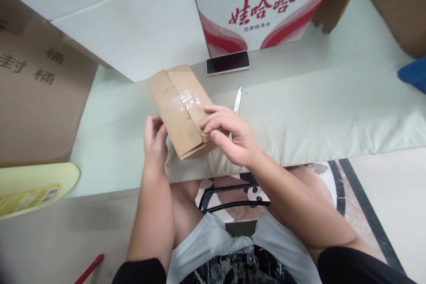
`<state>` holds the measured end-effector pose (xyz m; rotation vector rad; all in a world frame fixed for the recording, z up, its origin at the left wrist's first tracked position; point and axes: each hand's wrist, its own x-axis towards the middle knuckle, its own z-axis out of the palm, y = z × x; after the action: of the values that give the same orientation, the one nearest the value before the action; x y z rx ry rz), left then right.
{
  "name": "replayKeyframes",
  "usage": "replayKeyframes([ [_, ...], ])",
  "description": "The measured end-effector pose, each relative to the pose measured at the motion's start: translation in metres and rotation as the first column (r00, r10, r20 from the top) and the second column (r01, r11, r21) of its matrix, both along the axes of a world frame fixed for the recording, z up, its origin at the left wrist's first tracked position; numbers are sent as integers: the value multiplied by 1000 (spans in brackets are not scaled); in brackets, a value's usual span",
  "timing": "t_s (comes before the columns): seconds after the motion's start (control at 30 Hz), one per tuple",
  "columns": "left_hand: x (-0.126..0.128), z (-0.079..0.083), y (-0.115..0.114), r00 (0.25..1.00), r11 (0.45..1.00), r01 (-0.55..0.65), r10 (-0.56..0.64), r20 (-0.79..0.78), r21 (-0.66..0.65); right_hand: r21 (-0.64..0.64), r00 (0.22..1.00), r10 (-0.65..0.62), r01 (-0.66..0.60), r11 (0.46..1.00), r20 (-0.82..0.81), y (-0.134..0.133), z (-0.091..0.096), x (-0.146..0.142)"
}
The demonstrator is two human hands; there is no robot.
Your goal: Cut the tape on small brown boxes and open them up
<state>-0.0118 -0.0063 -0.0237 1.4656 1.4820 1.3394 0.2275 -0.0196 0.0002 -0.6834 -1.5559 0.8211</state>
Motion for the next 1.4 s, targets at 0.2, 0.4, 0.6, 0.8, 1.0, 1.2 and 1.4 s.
replayKeyframes([
  [0.2,-11,-21,5,995,972,-19,42,-90,236,109,997,80,-81,991,15,2,0,-3],
  [0.4,-11,-17,4,948,943,69,39,-314,324,117,996,67,-73,990,59,2,-1,-4],
  [0.6,-11,-18,5,950,953,46,51,-309,299,114,997,54,-60,992,52,2,0,-4],
  [0.8,-14,-20,6,956,952,54,38,-291,303,105,996,55,-62,993,67,3,-1,-6],
  [1.0,-12,-19,6,957,959,28,55,-285,280,91,996,62,-68,994,61,3,-3,-6],
  [1.2,-13,-20,5,957,957,47,39,-287,287,74,994,72,-77,994,77,3,-3,-5],
  [1.4,-15,-21,5,950,965,36,48,-308,260,52,992,67,-72,996,103,4,-3,-4],
])
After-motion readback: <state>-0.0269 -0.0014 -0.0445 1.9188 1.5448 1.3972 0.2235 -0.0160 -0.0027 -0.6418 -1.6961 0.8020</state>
